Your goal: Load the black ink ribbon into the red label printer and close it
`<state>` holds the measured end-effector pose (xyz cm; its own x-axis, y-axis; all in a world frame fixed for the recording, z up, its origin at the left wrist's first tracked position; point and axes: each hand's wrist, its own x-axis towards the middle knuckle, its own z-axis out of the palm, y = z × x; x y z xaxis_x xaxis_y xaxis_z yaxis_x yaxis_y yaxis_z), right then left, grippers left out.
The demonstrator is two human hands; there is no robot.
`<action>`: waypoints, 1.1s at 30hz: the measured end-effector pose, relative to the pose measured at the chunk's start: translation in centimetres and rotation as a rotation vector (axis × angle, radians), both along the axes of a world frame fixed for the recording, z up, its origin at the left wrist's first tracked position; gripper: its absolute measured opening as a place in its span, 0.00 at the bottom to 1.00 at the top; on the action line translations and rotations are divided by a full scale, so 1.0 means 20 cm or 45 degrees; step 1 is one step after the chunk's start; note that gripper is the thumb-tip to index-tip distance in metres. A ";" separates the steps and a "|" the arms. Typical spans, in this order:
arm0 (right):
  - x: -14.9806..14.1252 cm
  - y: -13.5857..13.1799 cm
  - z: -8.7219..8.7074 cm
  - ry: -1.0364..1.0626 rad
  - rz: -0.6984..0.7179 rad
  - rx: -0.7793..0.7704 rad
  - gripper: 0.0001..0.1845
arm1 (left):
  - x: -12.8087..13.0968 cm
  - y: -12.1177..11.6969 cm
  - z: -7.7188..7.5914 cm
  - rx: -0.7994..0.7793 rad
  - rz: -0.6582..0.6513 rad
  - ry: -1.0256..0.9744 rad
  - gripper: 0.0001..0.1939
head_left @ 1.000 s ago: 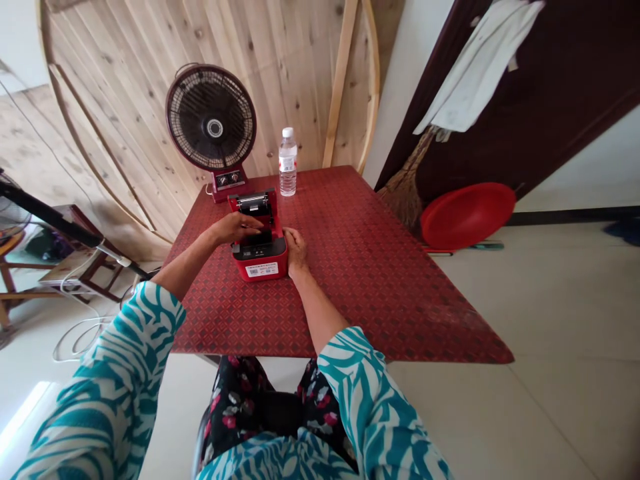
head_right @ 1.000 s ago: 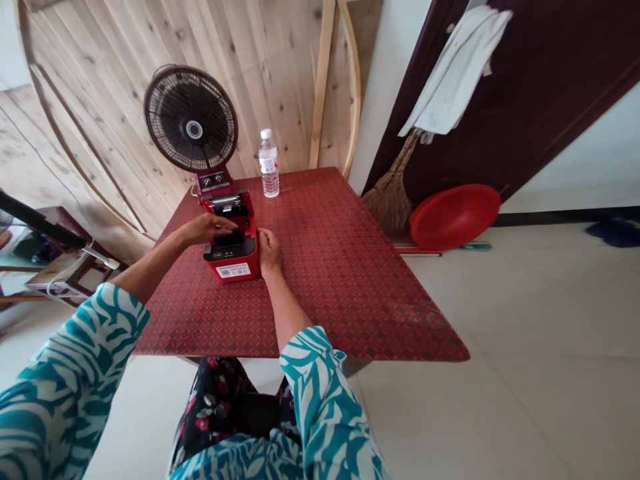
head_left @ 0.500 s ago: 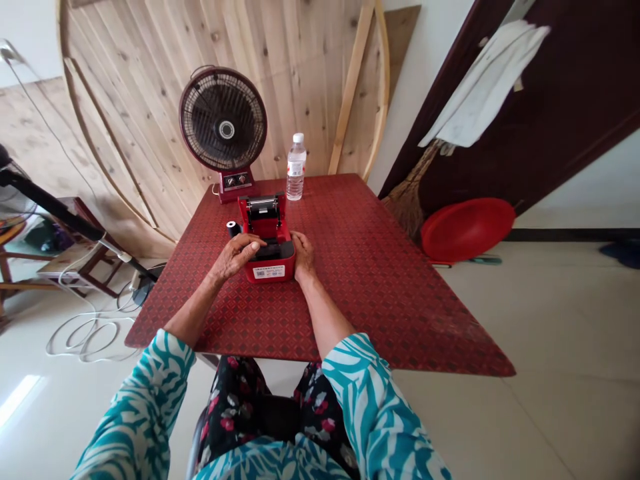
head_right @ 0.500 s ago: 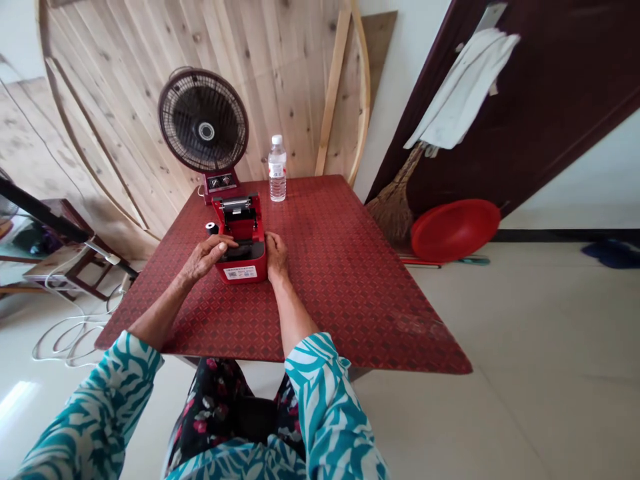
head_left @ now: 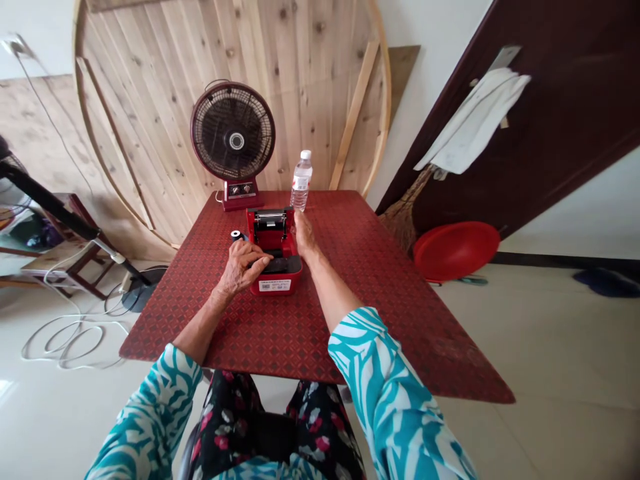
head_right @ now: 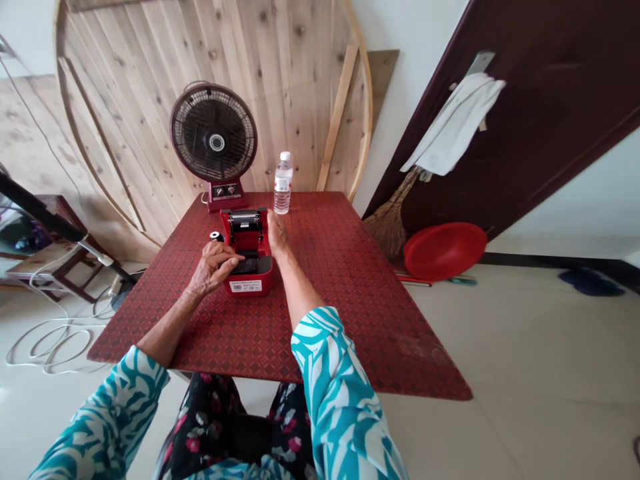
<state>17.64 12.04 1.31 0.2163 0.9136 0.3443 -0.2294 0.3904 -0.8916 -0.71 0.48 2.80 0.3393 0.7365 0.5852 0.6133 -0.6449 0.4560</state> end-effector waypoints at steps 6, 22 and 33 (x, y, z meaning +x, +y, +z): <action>0.03 -0.16 -0.08 0.048 0.052 -0.113 0.31 | 0.01 -0.02 -0.02 0.157 0.169 -0.070 0.11; 0.02 -0.37 -0.24 -0.203 -0.164 0.073 0.29 | -0.02 -0.05 -0.10 0.137 0.238 -0.194 0.27; 0.02 -0.36 -0.28 -0.159 -0.147 0.049 0.28 | 0.03 -0.06 -0.18 0.118 0.313 -0.501 0.27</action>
